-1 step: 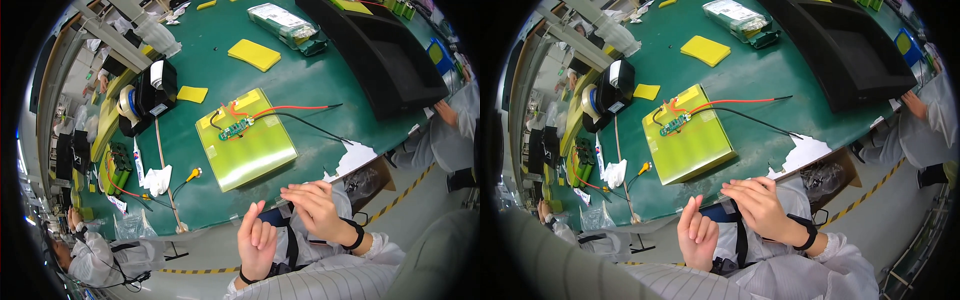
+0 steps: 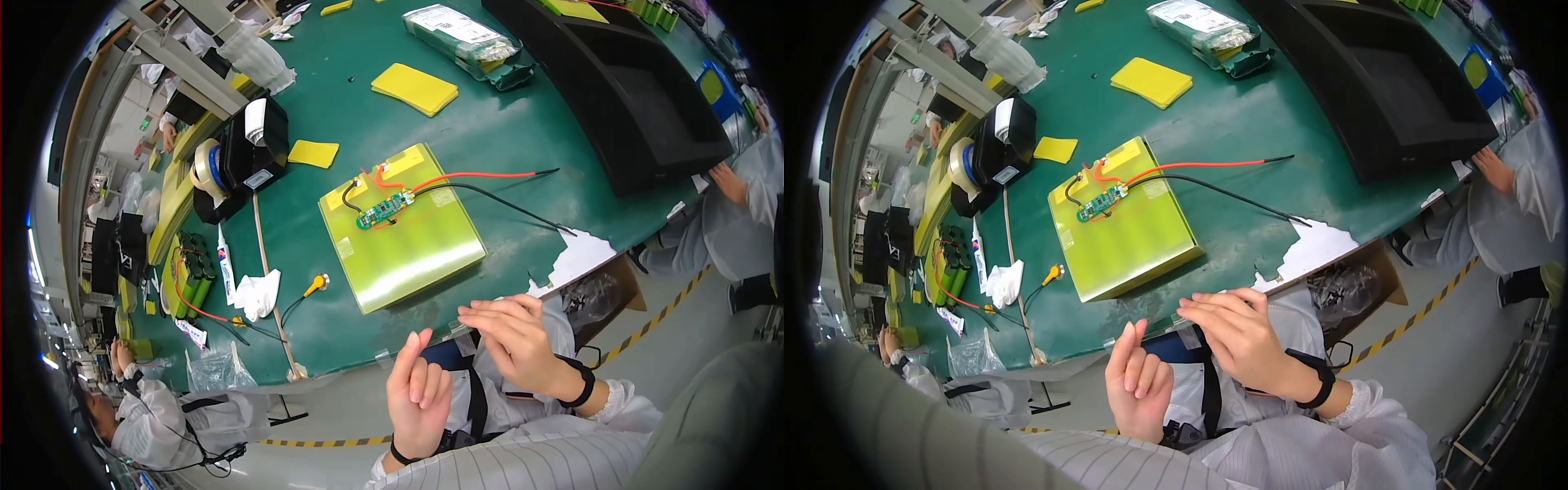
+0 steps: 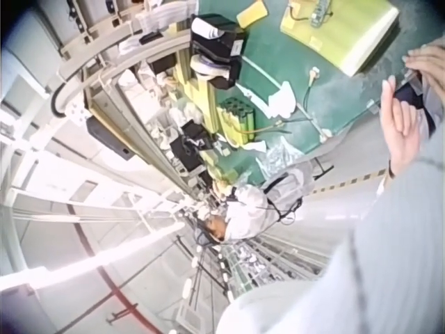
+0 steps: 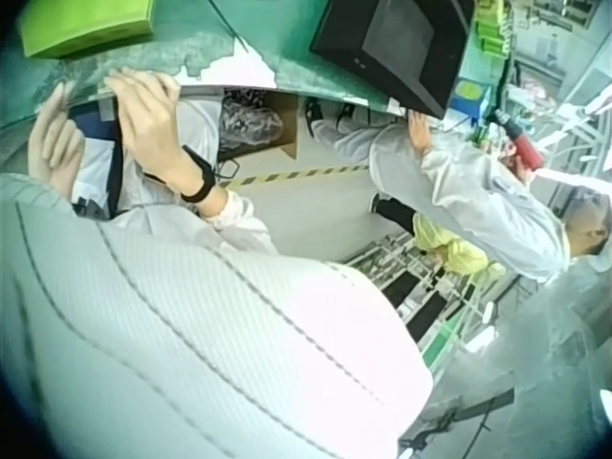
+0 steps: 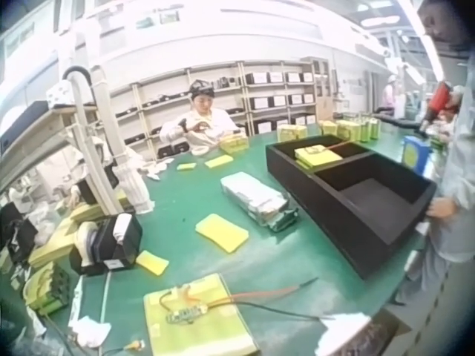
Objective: The recorder is seen assembling a large green battery pack, involving placing cells into a casing and applying a protective yellow film.
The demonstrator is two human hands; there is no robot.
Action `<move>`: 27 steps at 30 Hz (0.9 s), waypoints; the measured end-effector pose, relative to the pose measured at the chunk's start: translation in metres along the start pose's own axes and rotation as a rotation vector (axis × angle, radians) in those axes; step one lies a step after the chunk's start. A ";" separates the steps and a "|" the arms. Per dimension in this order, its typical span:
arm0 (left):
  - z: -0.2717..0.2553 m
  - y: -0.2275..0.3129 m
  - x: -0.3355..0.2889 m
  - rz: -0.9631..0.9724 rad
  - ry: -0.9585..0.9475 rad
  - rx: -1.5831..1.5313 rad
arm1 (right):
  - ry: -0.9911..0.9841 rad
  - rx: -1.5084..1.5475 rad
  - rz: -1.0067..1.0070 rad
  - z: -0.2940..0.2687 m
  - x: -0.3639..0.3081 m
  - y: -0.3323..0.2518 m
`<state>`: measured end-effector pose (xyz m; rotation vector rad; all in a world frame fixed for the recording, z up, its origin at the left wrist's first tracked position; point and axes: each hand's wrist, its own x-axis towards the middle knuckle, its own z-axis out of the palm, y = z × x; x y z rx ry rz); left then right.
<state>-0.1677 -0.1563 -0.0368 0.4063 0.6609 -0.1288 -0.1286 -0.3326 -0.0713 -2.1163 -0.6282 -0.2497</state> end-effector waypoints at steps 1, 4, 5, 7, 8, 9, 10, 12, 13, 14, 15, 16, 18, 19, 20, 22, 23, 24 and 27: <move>-0.002 0.001 -0.001 -0.005 -0.023 -0.008 | 0.000 0.000 0.003 0.000 0.000 0.000; -0.001 0.002 -0.003 -0.044 0.006 -0.015 | 0.004 -0.002 -0.004 0.001 0.001 0.000; 0.000 0.003 -0.008 -0.046 0.006 -0.016 | 0.011 -0.007 -0.004 0.000 0.002 -0.001; 0.001 0.005 -0.020 0.197 -0.263 0.107 | 0.016 -0.016 -0.001 -0.002 0.002 -0.001; -0.001 0.006 -0.022 0.193 -0.265 0.105 | 0.064 0.046 0.024 -0.004 0.001 -0.001; -0.003 0.010 -0.023 0.224 -0.312 0.259 | 0.112 0.113 0.041 -0.005 0.003 0.001; -0.003 0.012 -0.024 0.254 -0.359 0.413 | 0.112 0.113 0.036 -0.010 0.003 0.002; -0.005 0.015 -0.024 0.218 -0.302 0.662 | 0.167 0.238 0.068 -0.022 0.004 0.003; -0.006 0.016 -0.024 0.175 -0.238 0.910 | 0.170 0.236 0.068 -0.026 0.007 0.001; -0.006 0.017 -0.024 0.226 -0.228 1.020 | 0.079 0.351 0.140 -0.031 0.011 -0.001; -0.012 0.019 -0.023 0.225 -0.231 1.019 | -0.014 0.464 0.212 -0.034 0.014 -0.004; -0.023 0.019 -0.019 0.318 -0.268 1.150 | -0.076 0.512 0.223 -0.036 0.016 -0.004; -0.028 0.021 -0.018 0.415 -0.313 1.277 | -0.128 0.521 0.235 -0.037 0.019 -0.006; -0.024 0.023 -0.019 0.423 -0.333 1.351 | -0.181 0.533 0.247 -0.037 0.021 -0.008; -0.022 0.025 -0.020 0.432 -0.351 1.425 | -0.236 0.545 0.259 -0.037 0.022 -0.009; -0.023 0.030 -0.021 0.450 -0.381 1.471 | -0.279 0.524 0.247 -0.036 0.027 -0.013; -0.023 0.033 -0.022 0.461 -0.407 1.518 | -0.324 0.505 0.241 -0.036 0.028 -0.014; -0.023 0.036 -0.022 0.466 -0.410 1.518 | -0.321 0.502 0.238 -0.035 0.027 -0.014; -0.020 0.043 -0.023 0.460 -0.468 1.555 | -0.391 0.503 0.173 -0.034 0.026 -0.012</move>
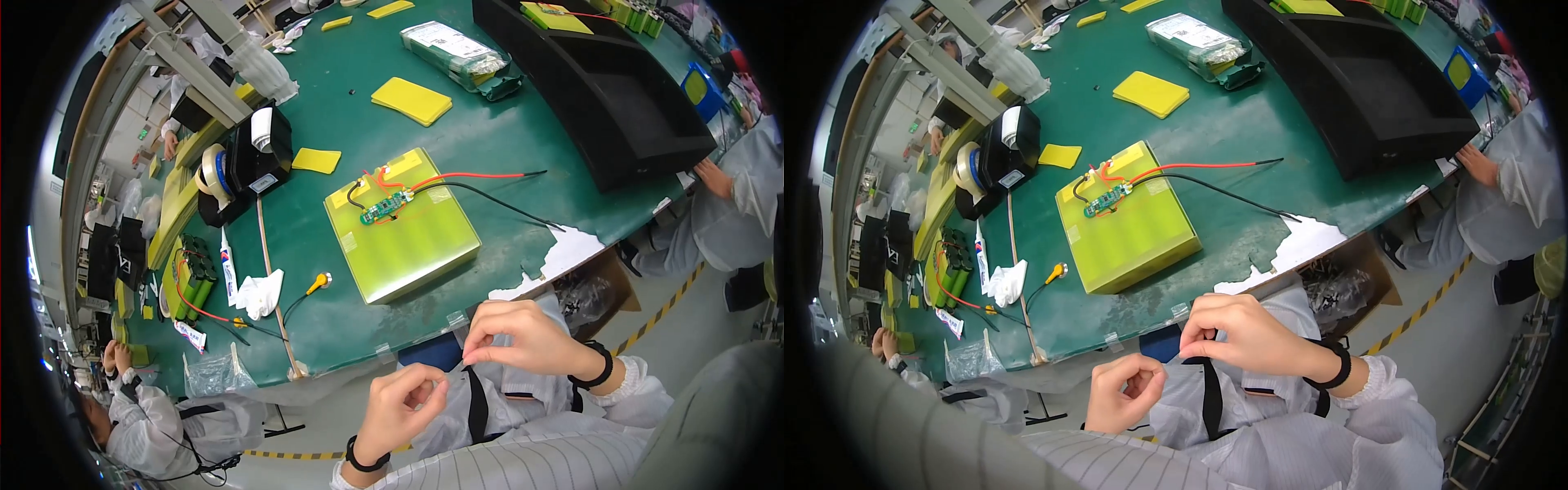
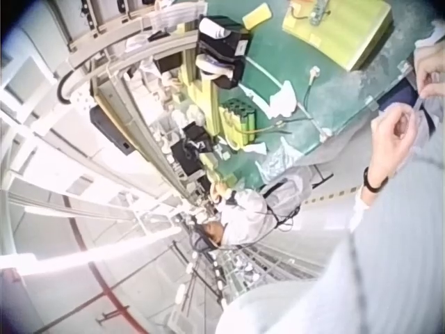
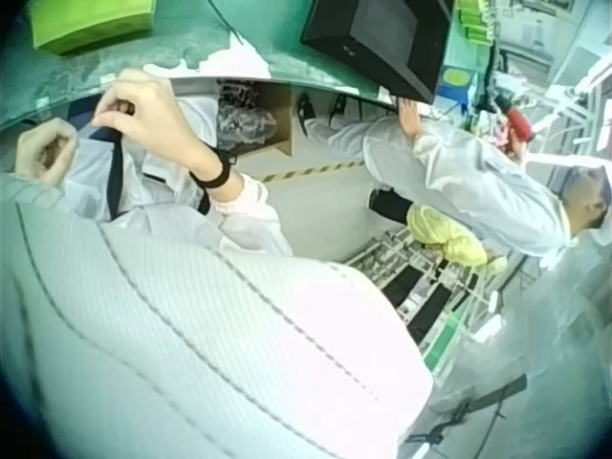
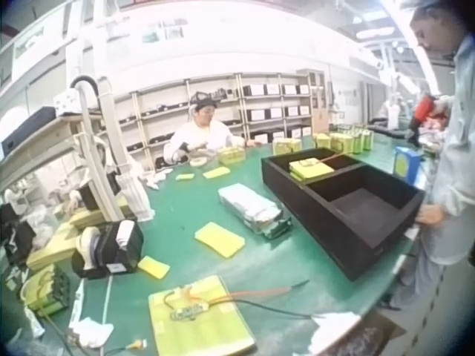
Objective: The recorder is seen assembling a large green battery pack, involving placing cells into a casing and applying a protective yellow film.
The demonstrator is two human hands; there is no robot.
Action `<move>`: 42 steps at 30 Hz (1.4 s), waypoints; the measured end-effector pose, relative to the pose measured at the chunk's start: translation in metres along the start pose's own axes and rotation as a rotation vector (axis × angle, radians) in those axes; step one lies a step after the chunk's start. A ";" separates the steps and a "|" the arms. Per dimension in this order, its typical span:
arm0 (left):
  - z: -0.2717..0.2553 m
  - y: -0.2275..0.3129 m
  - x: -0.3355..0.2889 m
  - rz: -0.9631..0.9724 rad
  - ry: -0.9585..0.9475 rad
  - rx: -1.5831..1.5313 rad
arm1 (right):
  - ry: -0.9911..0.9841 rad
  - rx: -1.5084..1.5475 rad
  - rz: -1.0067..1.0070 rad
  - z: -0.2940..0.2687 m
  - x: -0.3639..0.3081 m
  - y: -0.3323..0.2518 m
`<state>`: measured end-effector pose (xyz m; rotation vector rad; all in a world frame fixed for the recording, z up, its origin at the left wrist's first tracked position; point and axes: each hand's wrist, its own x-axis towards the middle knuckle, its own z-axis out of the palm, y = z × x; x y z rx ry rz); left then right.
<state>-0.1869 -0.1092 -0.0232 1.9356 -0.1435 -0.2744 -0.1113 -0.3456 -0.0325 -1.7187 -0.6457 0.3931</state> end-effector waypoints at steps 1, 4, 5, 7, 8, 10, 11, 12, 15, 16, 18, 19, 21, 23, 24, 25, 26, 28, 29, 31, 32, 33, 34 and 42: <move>-0.002 0.002 0.002 0.040 0.035 0.053 | 0.028 -0.059 -0.064 0.000 0.001 -0.001; -0.013 0.014 0.004 0.019 0.143 0.141 | 0.126 -0.233 -0.229 -0.003 0.005 -0.005; -0.017 0.016 0.006 -0.042 0.214 0.178 | 0.298 -0.207 -0.200 -0.004 0.006 -0.009; -0.026 0.013 0.008 -0.008 0.407 0.196 | 0.556 -0.221 -0.209 -0.011 0.006 -0.010; -0.028 0.011 0.011 0.026 0.596 0.214 | 0.555 -0.223 -0.210 -0.014 0.014 -0.009; -0.030 0.010 0.032 0.207 0.633 0.317 | 0.676 -0.299 -0.368 -0.017 0.036 -0.009; -0.030 0.008 0.044 0.390 0.661 0.419 | 0.637 -0.430 -0.466 -0.021 0.045 0.002; -0.027 0.005 0.055 0.393 0.661 0.414 | 0.637 -0.435 -0.466 -0.017 0.050 0.006; -0.020 -0.004 0.074 0.320 0.679 0.189 | 0.640 -0.301 -0.363 -0.007 0.065 0.014; -0.017 -0.005 0.076 0.321 0.677 0.185 | 0.641 -0.305 -0.361 -0.006 0.065 0.017; -0.009 -0.005 0.081 0.230 0.640 -0.109 | 0.703 -0.158 -0.273 -0.002 0.064 0.022; -0.009 -0.005 0.081 0.225 0.644 -0.106 | 0.698 -0.153 -0.272 -0.001 0.065 0.022; -0.008 -0.005 0.081 0.237 0.667 -0.126 | 0.710 -0.144 -0.245 -0.002 0.065 0.019; -0.006 -0.002 0.081 0.228 0.674 -0.133 | 0.721 -0.158 -0.225 -0.004 0.064 0.017; -0.006 -0.003 0.082 0.220 0.683 -0.138 | 0.731 -0.169 -0.207 -0.005 0.065 0.018; -0.006 -0.004 0.083 0.218 0.684 -0.136 | 0.730 -0.167 -0.206 -0.006 0.065 0.018; -0.006 -0.007 0.084 0.225 0.695 -0.126 | 0.730 -0.182 -0.192 -0.007 0.065 0.018; -0.005 -0.010 0.084 0.226 0.706 -0.115 | 0.727 -0.193 -0.172 -0.008 0.064 0.018; -0.005 -0.010 0.084 0.222 0.708 -0.122 | 0.725 -0.197 -0.163 -0.009 0.065 0.018; -0.005 -0.008 0.082 0.216 0.713 -0.123 | 0.721 -0.196 -0.155 -0.009 0.065 0.015; -0.006 -0.007 0.082 0.212 0.713 -0.130 | 0.713 -0.195 -0.156 -0.010 0.065 0.013; -0.006 -0.007 0.082 0.208 0.710 -0.141 | 0.707 -0.198 -0.155 -0.010 0.065 0.013; -0.006 -0.007 0.082 0.205 0.709 -0.140 | 0.706 -0.196 -0.153 -0.010 0.065 0.012; -0.007 -0.020 0.086 0.335 0.706 -0.115 | 0.715 -0.210 -0.151 -0.011 0.067 0.011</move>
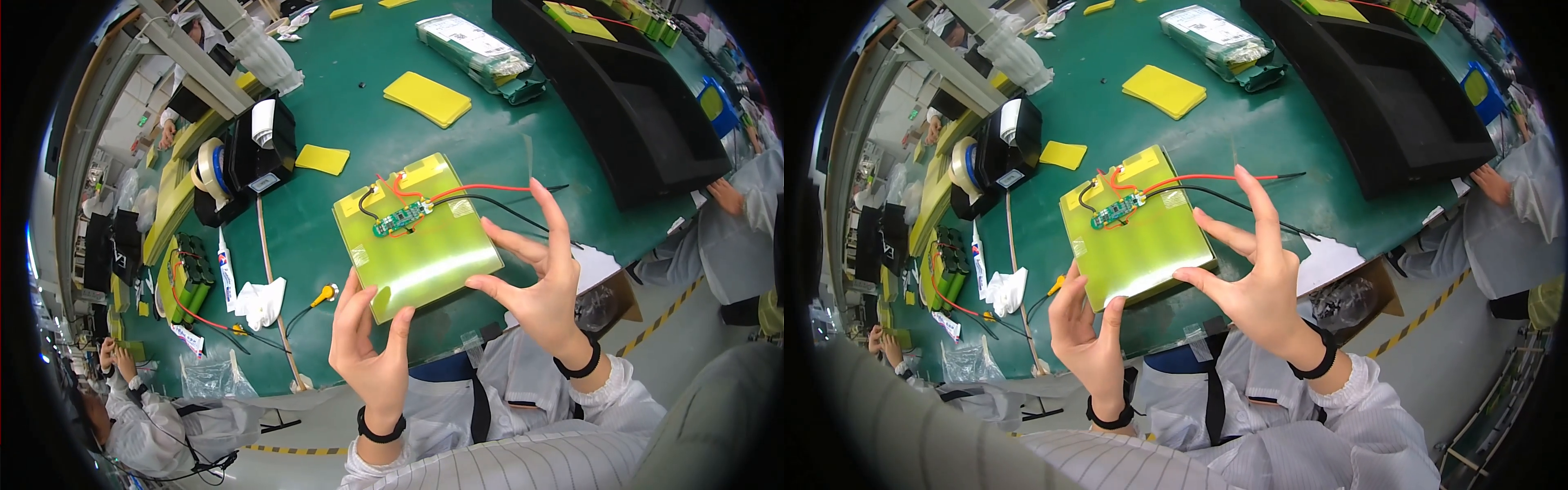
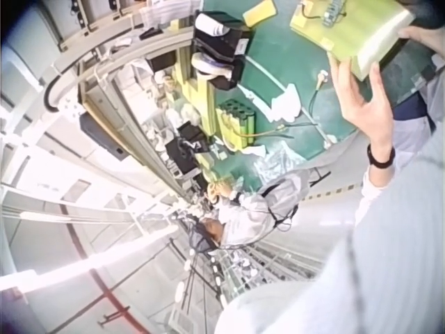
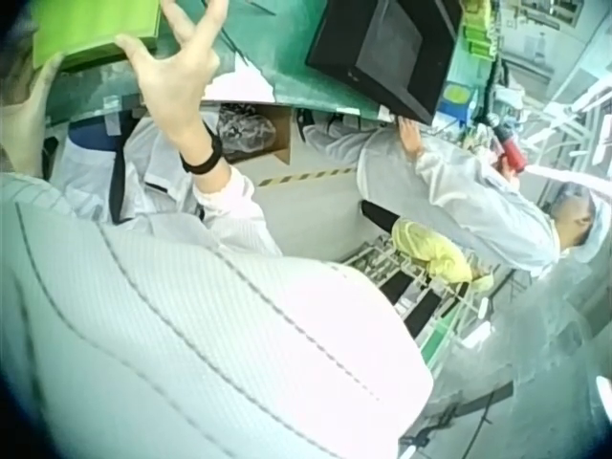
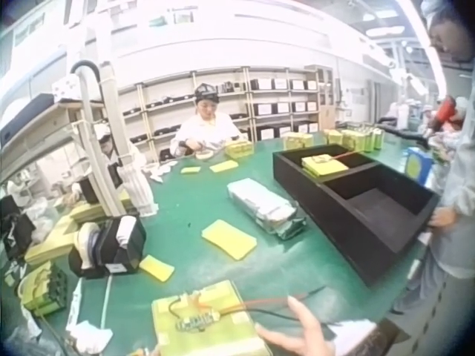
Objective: The recorder is seen assembling a large green battery pack, involving placing cells into a casing and applying a protective yellow film.
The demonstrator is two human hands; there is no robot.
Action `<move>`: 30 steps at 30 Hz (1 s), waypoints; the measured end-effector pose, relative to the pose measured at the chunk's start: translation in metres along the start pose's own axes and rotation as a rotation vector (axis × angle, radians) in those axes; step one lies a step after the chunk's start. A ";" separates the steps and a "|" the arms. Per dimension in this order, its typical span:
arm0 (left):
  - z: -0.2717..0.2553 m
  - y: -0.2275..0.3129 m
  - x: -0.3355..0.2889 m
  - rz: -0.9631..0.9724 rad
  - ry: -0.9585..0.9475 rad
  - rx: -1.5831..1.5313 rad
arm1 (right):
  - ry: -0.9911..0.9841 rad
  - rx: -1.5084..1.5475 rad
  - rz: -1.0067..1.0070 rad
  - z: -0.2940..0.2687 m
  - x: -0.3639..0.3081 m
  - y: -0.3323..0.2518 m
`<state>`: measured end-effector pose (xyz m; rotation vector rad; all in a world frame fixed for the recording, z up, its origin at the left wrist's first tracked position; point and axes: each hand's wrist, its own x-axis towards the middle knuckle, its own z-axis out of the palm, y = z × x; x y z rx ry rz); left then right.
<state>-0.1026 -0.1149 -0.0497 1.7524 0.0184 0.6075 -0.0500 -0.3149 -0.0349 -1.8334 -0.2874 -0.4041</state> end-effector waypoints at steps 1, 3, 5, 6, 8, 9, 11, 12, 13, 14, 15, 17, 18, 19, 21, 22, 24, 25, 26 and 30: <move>-0.001 0.000 0.001 0.004 0.003 0.002 | 0.000 0.003 -0.004 0.001 0.000 0.000; -0.002 0.002 0.004 0.031 -0.020 0.086 | 0.030 -0.008 0.018 0.002 0.001 0.002; 0.001 0.005 0.003 0.012 0.000 0.087 | 0.036 0.005 0.027 0.002 0.000 0.002; 0.002 0.006 0.002 -0.020 0.016 0.091 | 0.037 0.018 0.049 0.002 -0.001 0.002; 0.000 0.002 0.004 0.062 -0.012 0.192 | 0.045 -0.004 0.023 0.002 -0.002 0.002; -0.001 0.003 0.002 0.047 -0.006 0.196 | 0.039 0.003 0.038 0.002 -0.003 0.001; 0.000 0.004 0.000 0.025 0.004 0.204 | 0.030 -0.018 0.023 0.001 -0.002 0.000; 0.001 0.006 -0.001 0.029 0.007 0.202 | 0.030 -0.017 0.018 0.001 -0.002 -0.001; 0.002 0.008 -0.001 0.006 0.032 0.159 | 0.029 -0.015 0.031 0.000 -0.002 -0.001; 0.003 0.010 -0.001 -0.018 0.057 0.117 | 0.028 -0.013 0.046 0.000 -0.002 -0.001; 0.005 0.012 0.000 -0.017 0.058 0.114 | 0.028 -0.015 0.043 0.000 -0.002 -0.001; 0.009 0.014 0.001 0.090 0.103 0.193 | 0.041 0.014 0.064 0.000 -0.002 -0.001; 0.008 0.013 0.000 0.085 0.104 0.195 | 0.036 0.014 0.067 0.000 -0.002 0.000; 0.005 0.011 -0.002 0.233 0.091 0.343 | 0.038 0.010 0.054 0.001 -0.002 0.001; 0.003 0.015 -0.001 0.427 0.052 0.567 | 0.038 0.003 0.047 0.002 -0.001 0.002; 0.001 0.012 -0.002 0.421 0.049 0.566 | 0.036 -0.003 0.039 0.002 -0.001 0.002; -0.002 0.005 -0.005 0.480 -0.073 0.561 | 0.032 -0.011 0.039 0.001 0.000 0.002; -0.002 0.006 -0.004 0.490 -0.099 0.553 | 0.033 -0.010 0.036 0.001 0.001 0.002; -0.004 0.004 -0.003 0.482 -0.104 0.553 | 0.034 -0.010 0.033 0.001 0.001 0.003; -0.008 0.006 0.006 0.409 -0.143 0.458 | 0.037 0.006 0.045 0.001 0.000 0.002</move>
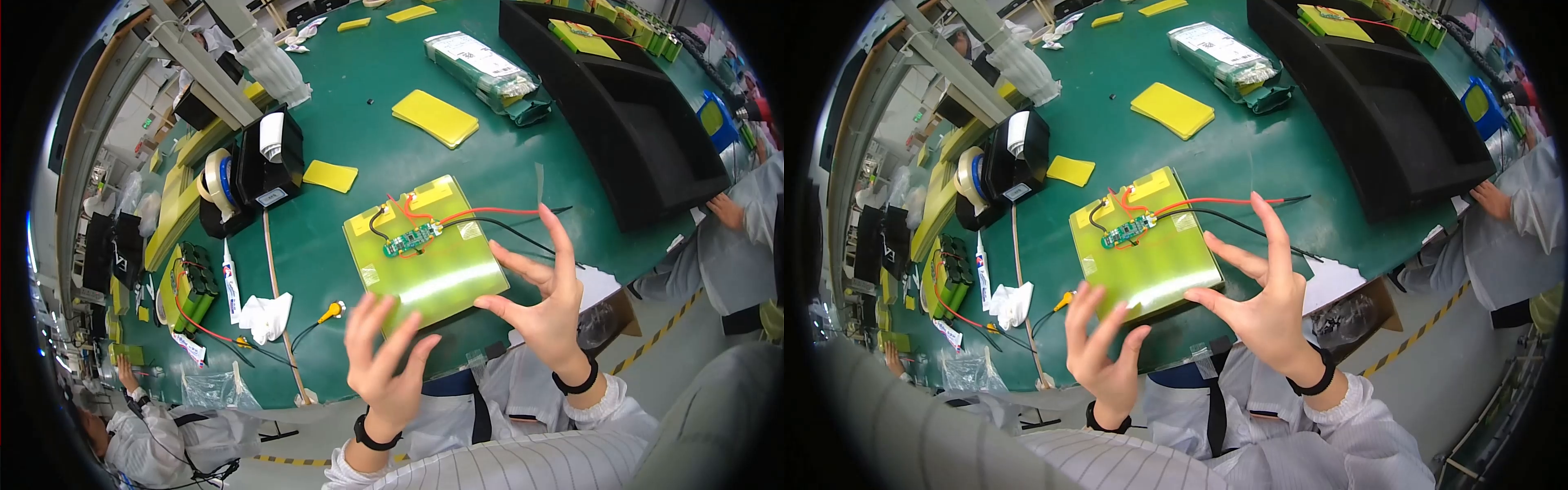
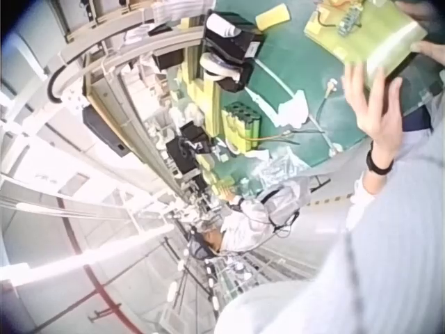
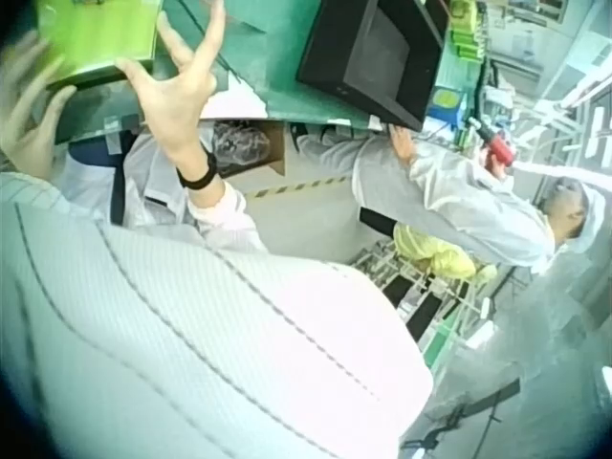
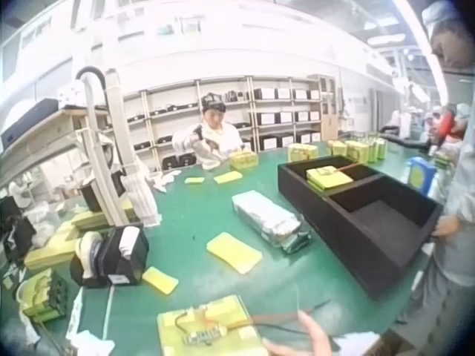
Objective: The recorder is seen assembling a large green battery pack, involving placing cells into a casing and applying a protective yellow film.
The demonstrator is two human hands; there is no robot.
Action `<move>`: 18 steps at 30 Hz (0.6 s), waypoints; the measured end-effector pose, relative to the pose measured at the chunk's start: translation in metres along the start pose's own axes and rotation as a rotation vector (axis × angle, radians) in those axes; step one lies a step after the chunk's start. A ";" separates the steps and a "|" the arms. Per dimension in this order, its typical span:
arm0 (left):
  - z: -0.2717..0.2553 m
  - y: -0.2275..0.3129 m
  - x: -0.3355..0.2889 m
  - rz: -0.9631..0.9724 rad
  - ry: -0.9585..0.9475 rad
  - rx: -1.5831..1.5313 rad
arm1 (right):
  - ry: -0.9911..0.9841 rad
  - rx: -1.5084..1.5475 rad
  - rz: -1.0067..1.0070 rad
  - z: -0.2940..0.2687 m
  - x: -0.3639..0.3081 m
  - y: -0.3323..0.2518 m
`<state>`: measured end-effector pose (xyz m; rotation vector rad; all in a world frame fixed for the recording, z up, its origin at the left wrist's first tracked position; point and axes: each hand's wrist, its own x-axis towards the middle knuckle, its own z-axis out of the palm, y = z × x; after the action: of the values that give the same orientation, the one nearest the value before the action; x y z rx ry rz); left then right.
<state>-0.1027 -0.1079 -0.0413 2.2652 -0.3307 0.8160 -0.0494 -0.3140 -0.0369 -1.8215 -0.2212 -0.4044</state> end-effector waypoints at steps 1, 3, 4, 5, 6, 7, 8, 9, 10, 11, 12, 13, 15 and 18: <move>0.000 0.001 0.004 -0.111 0.020 -0.048 | -0.018 0.016 0.028 -0.002 0.000 -0.003; 0.006 -0.001 0.009 -0.178 0.035 -0.133 | -0.038 0.031 0.059 -0.003 -0.001 -0.004; 0.008 -0.003 0.009 -0.242 0.052 -0.216 | -0.038 0.029 0.057 -0.004 -0.001 -0.003; 0.008 -0.003 0.008 -0.270 0.038 -0.275 | -0.038 0.026 0.054 -0.004 0.000 -0.003; 0.010 -0.004 0.006 -0.272 0.037 -0.274 | -0.040 0.026 0.057 -0.003 -0.001 -0.002; 0.013 -0.003 0.005 -0.347 0.054 -0.418 | -0.022 0.009 0.033 -0.002 -0.001 -0.001; 0.015 -0.003 0.004 -0.421 0.071 -0.563 | -0.004 -0.008 0.009 -0.001 -0.001 0.000; 0.015 -0.003 0.004 -0.425 0.071 -0.562 | -0.006 -0.008 0.011 0.000 -0.001 0.000; 0.015 -0.002 0.004 -0.423 0.075 -0.571 | 0.000 -0.008 0.005 0.000 -0.001 0.000; 0.015 -0.002 0.004 -0.422 0.079 -0.580 | 0.005 -0.008 -0.001 0.000 -0.001 0.000; 0.015 -0.003 0.004 -0.424 0.079 -0.581 | 0.004 -0.008 0.000 0.000 0.000 -0.001; 0.014 -0.004 0.004 -0.395 0.071 -0.562 | -0.002 -0.013 0.007 0.000 0.001 -0.003; 0.013 -0.005 0.004 -0.367 0.061 -0.545 | -0.007 -0.020 0.016 -0.001 0.001 -0.003; 0.013 -0.003 0.006 -0.434 0.055 -0.589 | -0.005 -0.041 -0.007 -0.003 0.002 0.000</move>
<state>-0.0904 -0.1147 -0.0469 1.6698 -0.0341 0.4705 -0.0483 -0.3167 -0.0354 -1.8624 -0.2237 -0.4120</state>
